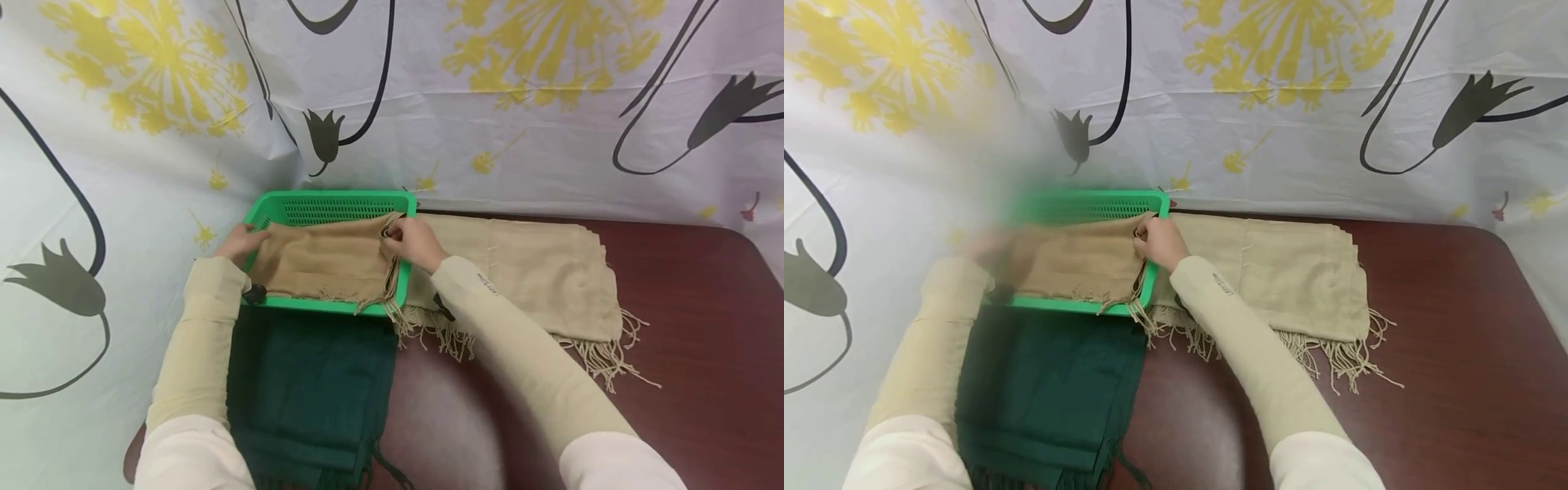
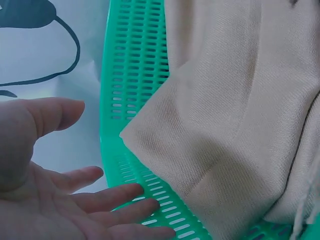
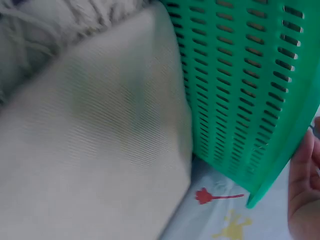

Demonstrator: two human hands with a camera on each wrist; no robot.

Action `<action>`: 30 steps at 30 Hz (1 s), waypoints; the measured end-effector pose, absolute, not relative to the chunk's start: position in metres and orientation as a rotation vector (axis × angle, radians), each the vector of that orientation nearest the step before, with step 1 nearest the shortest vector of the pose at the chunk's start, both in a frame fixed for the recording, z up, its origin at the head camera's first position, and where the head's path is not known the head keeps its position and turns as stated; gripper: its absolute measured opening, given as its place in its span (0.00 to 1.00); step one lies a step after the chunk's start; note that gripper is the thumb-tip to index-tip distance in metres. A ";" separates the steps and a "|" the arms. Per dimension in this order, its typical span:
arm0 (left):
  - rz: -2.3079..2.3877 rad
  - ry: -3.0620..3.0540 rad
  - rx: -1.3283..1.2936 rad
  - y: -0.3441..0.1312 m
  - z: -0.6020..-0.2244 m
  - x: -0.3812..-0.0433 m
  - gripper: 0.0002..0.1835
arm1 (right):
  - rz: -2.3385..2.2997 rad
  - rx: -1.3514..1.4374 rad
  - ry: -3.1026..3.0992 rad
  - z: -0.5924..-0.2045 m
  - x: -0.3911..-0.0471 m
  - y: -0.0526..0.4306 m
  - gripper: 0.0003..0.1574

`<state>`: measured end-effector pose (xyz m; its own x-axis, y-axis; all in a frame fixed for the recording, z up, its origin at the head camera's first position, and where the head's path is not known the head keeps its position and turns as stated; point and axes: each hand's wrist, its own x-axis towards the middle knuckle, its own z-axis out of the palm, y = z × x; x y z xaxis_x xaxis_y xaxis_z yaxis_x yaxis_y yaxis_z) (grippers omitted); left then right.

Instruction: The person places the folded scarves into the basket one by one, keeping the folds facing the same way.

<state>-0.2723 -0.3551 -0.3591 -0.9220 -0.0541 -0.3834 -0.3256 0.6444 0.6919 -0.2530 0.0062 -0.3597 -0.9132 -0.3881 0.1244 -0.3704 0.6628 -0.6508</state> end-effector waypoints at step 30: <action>2.131 2.527 0.103 -0.301 -0.322 -0.154 0.12 | -2.121 -0.615 2.227 -0.356 -0.151 0.041 0.13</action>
<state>-0.1543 -0.3009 -0.3219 -0.9845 -0.0586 0.1655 0.1533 0.1732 0.9729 -0.1514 0.0411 -0.3555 -0.9232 -0.2816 0.2615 -0.2749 0.0086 -0.9614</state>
